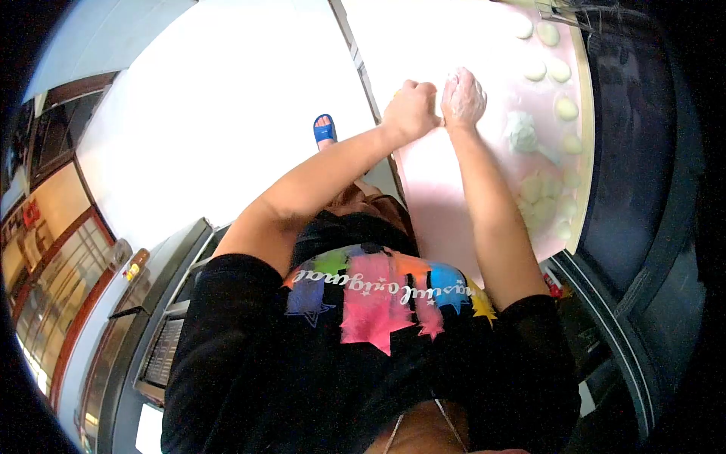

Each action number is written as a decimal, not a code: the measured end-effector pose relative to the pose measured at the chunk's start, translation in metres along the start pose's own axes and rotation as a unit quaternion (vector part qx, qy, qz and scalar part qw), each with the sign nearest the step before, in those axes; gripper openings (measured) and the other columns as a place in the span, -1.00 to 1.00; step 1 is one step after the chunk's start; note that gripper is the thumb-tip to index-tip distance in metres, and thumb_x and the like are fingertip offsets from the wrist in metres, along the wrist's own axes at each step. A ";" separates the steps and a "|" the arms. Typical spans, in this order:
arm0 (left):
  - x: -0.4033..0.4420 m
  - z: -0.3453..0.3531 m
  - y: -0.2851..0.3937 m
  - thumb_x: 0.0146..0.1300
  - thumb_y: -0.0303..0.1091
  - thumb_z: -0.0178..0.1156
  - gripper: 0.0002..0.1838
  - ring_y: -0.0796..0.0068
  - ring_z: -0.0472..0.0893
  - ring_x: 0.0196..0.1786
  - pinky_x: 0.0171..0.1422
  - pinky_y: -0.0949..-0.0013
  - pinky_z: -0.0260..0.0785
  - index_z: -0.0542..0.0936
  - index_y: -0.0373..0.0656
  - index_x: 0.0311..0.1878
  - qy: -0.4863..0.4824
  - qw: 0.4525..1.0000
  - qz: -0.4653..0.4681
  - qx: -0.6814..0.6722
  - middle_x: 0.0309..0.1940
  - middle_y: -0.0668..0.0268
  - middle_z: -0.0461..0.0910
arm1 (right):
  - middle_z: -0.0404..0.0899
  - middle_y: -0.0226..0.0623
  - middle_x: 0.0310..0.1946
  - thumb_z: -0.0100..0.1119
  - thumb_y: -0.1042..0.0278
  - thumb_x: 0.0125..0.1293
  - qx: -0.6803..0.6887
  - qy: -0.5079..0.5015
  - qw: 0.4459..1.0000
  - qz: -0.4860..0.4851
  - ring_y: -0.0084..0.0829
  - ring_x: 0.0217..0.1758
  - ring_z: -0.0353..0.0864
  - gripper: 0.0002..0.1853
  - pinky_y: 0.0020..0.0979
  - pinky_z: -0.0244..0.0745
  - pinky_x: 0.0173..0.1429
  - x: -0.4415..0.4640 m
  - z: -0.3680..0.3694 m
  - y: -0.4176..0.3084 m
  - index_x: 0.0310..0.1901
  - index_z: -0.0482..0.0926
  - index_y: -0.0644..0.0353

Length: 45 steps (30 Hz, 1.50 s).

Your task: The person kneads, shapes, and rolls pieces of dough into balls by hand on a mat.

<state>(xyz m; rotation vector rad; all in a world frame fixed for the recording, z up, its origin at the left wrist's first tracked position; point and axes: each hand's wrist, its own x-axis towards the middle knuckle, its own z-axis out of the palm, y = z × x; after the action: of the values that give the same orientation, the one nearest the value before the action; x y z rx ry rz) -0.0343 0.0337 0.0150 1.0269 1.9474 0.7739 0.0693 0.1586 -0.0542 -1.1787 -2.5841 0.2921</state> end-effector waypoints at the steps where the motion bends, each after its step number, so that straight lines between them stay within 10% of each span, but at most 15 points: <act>1: 0.006 0.000 0.008 0.09 -0.27 0.42 -0.37 -0.02 0.52 0.26 0.32 0.07 0.46 0.51 -0.26 0.25 -0.003 1.000 0.002 0.000 0.10 -0.05 0.55 | 0.67 -0.05 0.00 0.04 0.03 0.44 0.003 -0.024 1.000 -0.011 -0.09 0.10 0.64 -0.61 -0.07 0.43 0.19 0.006 -0.001 0.006 0.13 0.55 0.09; 4: 0.014 0.005 0.022 0.08 -0.26 0.41 -0.36 -0.02 0.53 0.24 0.33 0.07 0.46 0.51 -0.27 0.24 -0.032 0.998 -0.053 0.019 0.13 -0.07 0.53 | 0.66 -0.04 0.01 -0.06 -0.09 0.49 0.061 -0.116 0.988 0.085 -0.15 0.09 0.65 -0.55 -0.13 0.46 0.16 0.023 -0.015 -0.005 0.10 0.56 0.11; 8: -0.026 0.038 0.007 0.10 -0.34 0.37 -0.41 -0.09 0.52 0.21 0.34 0.01 0.44 0.52 -0.24 0.23 0.060 0.996 -0.058 -0.010 0.14 -0.13 0.48 | 0.57 0.12 -0.20 -0.26 -0.10 0.57 0.532 -0.096 0.755 0.370 0.04 -0.03 0.58 -0.40 -0.03 0.46 0.14 -0.002 -0.029 -0.017 0.03 0.52 0.39; 10: -0.050 0.054 -0.011 0.11 -0.52 0.23 -0.51 -0.14 0.49 0.21 0.29 0.03 0.45 0.52 -0.29 0.18 0.120 0.992 0.045 -0.001 0.10 -0.17 0.48 | 0.57 0.11 -0.14 -0.13 0.07 0.55 0.160 0.041 0.971 0.172 0.05 0.00 0.57 -0.56 -0.03 0.46 0.12 -0.058 0.006 -0.015 0.05 0.51 0.36; 12: -0.054 0.057 -0.017 0.10 -0.47 0.30 -0.49 -0.13 0.49 0.22 0.30 0.02 0.45 0.52 -0.29 0.18 0.092 0.995 0.027 -0.010 0.08 -0.16 0.50 | 0.56 0.12 0.00 0.07 0.27 0.44 0.098 0.104 0.988 0.065 0.10 0.07 0.56 -0.66 0.05 0.41 0.18 -0.075 0.006 -0.018 0.11 0.48 0.31; 18: -0.020 0.012 -0.015 0.05 -0.41 0.40 -0.61 -0.05 0.53 0.16 0.26 0.04 0.48 0.60 -0.28 -0.02 0.087 0.995 0.003 -0.053 -0.05 -0.01 0.63 | 0.62 -0.02 0.00 0.07 0.18 0.44 -0.018 0.085 0.995 0.040 0.01 0.12 0.58 -0.67 0.01 0.34 0.27 -0.013 0.000 -0.011 0.12 0.51 0.17; 21: 0.013 -0.003 0.002 0.05 -0.32 0.38 -0.55 0.02 0.53 0.23 0.32 0.09 0.46 0.67 -0.20 0.06 -0.071 0.994 -0.073 -0.024 -0.08 0.00 0.67 | 0.68 -0.16 0.04 0.02 0.03 0.47 0.007 -0.041 0.998 0.053 -0.07 0.15 0.61 -0.65 -0.05 0.39 0.27 0.016 -0.004 -0.004 0.07 0.58 0.07; 24: 0.023 0.019 0.008 0.05 -0.32 0.39 -0.57 0.05 0.52 0.26 0.35 0.07 0.44 0.67 -0.23 0.03 0.030 0.998 -0.047 0.002 -0.05 0.00 0.66 | 0.68 -0.17 0.06 -0.02 -0.03 0.49 0.057 -0.104 0.990 0.077 -0.10 0.15 0.63 -0.62 -0.11 0.45 0.21 0.029 -0.010 -0.001 0.05 0.60 0.07; 26: 0.015 0.028 0.007 0.04 -0.39 0.39 -0.52 0.00 0.51 0.26 0.37 0.05 0.42 0.63 -0.26 0.08 0.027 0.999 -0.038 0.006 0.01 -0.04 0.63 | 0.65 0.07 -0.14 -0.15 -0.08 0.55 0.516 -0.171 0.786 0.296 -0.02 -0.02 0.64 -0.49 -0.08 0.47 0.13 0.033 -0.012 0.007 -0.02 0.56 0.29; 28: -0.008 0.031 0.012 0.11 -0.50 0.27 -0.50 -0.13 0.50 0.20 0.35 0.07 0.42 0.54 -0.25 0.19 0.043 0.999 -0.025 -0.021 0.15 -0.16 0.47 | 0.59 0.14 -0.20 -0.15 -0.06 0.55 0.526 -0.088 0.736 0.416 0.03 -0.05 0.61 -0.47 -0.05 0.45 0.13 0.011 -0.040 -0.019 -0.05 0.53 0.38; 30: -0.032 0.045 -0.003 0.13 -0.55 0.25 -0.46 -0.18 0.45 0.23 0.38 0.05 0.39 0.48 -0.26 0.24 0.043 0.999 0.013 -0.017 0.15 -0.17 0.46 | 0.57 0.13 -0.13 -0.13 0.02 0.54 0.162 0.047 0.967 0.190 0.04 0.00 0.59 -0.54 -0.06 0.46 0.13 -0.045 -0.009 -0.018 -0.03 0.51 0.36; 40: 0.002 -0.012 -0.008 0.09 -0.48 0.28 -0.74 -0.04 0.53 0.13 0.25 0.04 0.48 0.57 -0.25 -0.12 -0.049 0.995 -0.026 -0.081 0.00 -0.03 0.56 | 0.65 -0.14 -0.03 0.04 0.13 0.45 -0.001 0.037 0.999 -0.021 -0.10 0.10 0.61 -0.67 -0.10 0.40 0.19 0.007 0.005 -0.006 0.08 0.55 0.16; 44: 0.016 0.007 0.010 0.09 -0.39 0.30 -0.65 -0.04 0.56 0.13 0.27 0.07 0.49 0.60 -0.25 -0.03 0.023 0.998 -0.031 -0.044 0.05 -0.04 0.55 | 0.66 -0.12 -0.10 0.00 0.07 0.48 0.028 -0.053 0.998 -0.017 -0.15 0.00 0.64 -0.62 -0.20 0.42 0.11 0.030 -0.002 0.000 0.04 0.57 0.22; 45: 0.016 0.012 0.013 0.09 -0.36 0.31 -0.60 -0.04 0.55 0.15 0.28 0.07 0.48 0.60 -0.24 0.03 0.031 0.998 -0.044 -0.025 0.07 -0.06 0.53 | 0.65 -0.06 -0.12 -0.02 0.06 0.49 0.271 -0.114 0.945 0.144 -0.14 -0.02 0.64 -0.60 -0.19 0.43 0.09 0.034 0.000 0.005 0.01 0.57 0.25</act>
<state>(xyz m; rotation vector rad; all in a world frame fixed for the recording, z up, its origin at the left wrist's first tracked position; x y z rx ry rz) -0.0251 0.0559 0.0134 0.8908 2.0023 0.8099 0.0515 0.1880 -0.0502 -1.3505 -2.2563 1.1793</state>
